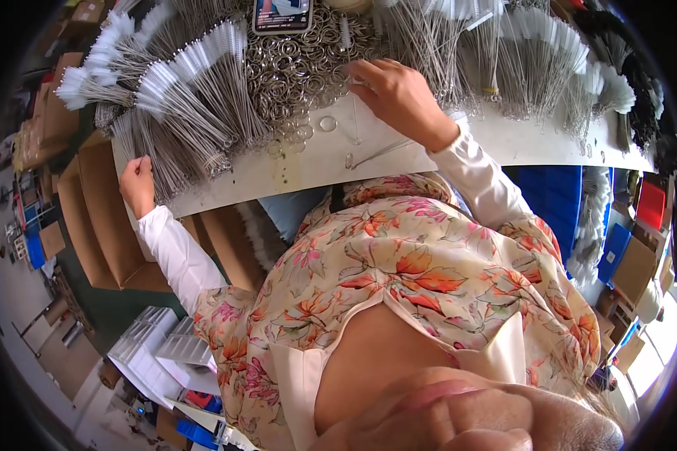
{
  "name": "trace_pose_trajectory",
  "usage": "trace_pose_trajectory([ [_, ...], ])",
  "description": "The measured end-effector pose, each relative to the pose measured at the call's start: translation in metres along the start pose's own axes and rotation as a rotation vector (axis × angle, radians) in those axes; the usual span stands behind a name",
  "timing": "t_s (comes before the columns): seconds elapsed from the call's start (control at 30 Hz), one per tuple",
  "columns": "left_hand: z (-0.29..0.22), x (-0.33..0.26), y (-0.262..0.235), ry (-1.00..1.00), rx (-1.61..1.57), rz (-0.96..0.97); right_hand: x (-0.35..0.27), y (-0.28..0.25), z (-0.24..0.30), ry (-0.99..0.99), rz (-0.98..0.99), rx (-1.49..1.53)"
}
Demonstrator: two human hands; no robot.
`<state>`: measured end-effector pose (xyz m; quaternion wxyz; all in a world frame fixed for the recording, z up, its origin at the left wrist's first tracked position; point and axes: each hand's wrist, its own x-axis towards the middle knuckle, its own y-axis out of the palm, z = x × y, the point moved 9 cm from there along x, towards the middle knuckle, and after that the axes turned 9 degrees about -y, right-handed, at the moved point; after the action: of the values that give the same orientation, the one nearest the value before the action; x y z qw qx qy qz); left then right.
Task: Assembling small white cleaning brushes onto metal rings and organizing them.
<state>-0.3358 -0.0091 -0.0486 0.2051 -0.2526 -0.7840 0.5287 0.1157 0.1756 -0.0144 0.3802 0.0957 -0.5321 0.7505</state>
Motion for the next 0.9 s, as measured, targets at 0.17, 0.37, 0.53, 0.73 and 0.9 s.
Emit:
trace_pose_trajectory([
  [0.17,0.021,0.003,0.003,-0.133,-0.151,0.066,0.005,0.029,-0.030,0.227,0.189,0.013],
  [0.37,-0.032,-0.020,-0.041,-0.180,-0.902,-0.229,0.011,0.003,-0.039,0.368,-0.057,0.355],
  [0.53,-0.146,-0.046,-0.040,0.076,-0.715,-0.154,0.010,-0.009,-0.029,0.446,-0.111,0.583],
  [0.73,-0.203,-0.074,0.034,0.343,-0.209,0.093,-0.009,-0.090,-0.033,0.517,-0.250,0.809],
  [0.9,-0.259,-0.137,0.004,0.126,-0.747,0.351,-0.040,-0.133,-0.044,0.481,-0.388,0.733],
])
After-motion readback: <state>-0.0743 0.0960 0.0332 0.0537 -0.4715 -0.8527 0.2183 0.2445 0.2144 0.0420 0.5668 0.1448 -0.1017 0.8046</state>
